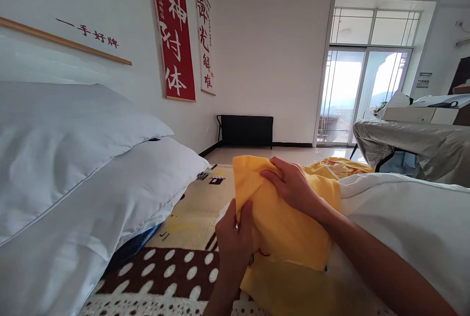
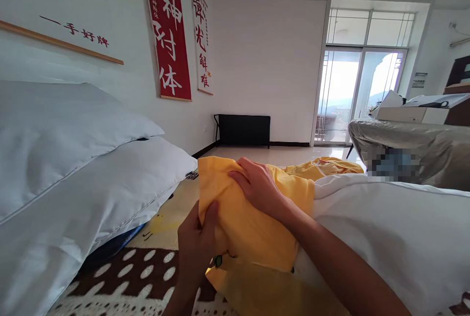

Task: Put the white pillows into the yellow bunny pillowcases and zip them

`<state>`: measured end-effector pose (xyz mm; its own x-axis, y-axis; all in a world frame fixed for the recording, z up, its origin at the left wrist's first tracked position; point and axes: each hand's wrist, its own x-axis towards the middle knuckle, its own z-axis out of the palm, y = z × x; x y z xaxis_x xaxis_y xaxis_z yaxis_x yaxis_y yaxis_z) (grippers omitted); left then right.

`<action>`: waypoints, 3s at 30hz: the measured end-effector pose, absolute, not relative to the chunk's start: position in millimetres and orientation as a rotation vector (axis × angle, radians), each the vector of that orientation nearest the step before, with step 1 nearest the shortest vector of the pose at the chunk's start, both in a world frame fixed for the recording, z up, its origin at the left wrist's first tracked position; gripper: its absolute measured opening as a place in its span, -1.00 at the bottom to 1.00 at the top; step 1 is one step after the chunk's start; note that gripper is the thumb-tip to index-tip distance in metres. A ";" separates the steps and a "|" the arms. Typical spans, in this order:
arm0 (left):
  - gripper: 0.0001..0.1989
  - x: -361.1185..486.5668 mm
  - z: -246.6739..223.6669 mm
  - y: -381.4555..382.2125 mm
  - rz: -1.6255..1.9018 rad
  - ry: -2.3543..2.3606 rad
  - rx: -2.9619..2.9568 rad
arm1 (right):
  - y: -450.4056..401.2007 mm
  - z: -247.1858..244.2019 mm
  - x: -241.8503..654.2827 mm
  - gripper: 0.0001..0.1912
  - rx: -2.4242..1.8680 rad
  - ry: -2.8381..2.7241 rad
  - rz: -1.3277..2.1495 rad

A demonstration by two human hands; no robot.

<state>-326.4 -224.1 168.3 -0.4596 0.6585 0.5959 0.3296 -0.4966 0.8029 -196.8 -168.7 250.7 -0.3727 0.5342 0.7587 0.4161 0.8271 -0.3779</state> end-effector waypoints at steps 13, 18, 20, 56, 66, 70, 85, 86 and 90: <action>-0.61 -361.2 163.6 -201.1 1.589 1.184 1.407 | -153.1 266.1 -185.0 -0.64 -0.539 -2.155 0.972; -0.66 -348.0 170.2 -217.5 1.596 1.073 1.344 | -154.7 270.9 -191.7 -0.76 -0.337 -2.303 0.739; -0.60 -344.7 172.0 -220.6 1.633 1.055 1.370 | -155.8 270.2 -194.1 -0.77 -0.298 -2.296 0.588; -0.56 -363.3 168.2 -215.0 1.661 0.870 1.162 | -169.8 255.1 -202.6 -0.74 -0.386 -2.258 -0.148; -0.58 -364.1 184.6 -238.8 1.790 1.185 1.112 | -174.8 240.6 -215.2 -0.74 -0.208 -2.139 -0.811; -0.59 -371.6 185.6 -245.3 1.908 1.348 1.070 | -173.3 251.2 -204.5 -0.73 -0.303 -2.293 -0.542; -0.59 -354.1 180.4 -244.0 2.045 1.316 1.375 | -166.7 245.5 -174.1 -0.62 -0.458 -2.390 -0.611; -0.59 -355.0 180.3 -243.2 2.028 1.339 1.418 | -165.6 246.8 -170.4 -0.62 -0.454 -2.360 -0.696; -0.59 -361.6 181.8 -242.4 1.983 1.453 1.485 | -168.7 253.1 -163.5 -0.63 -0.563 -2.389 -0.816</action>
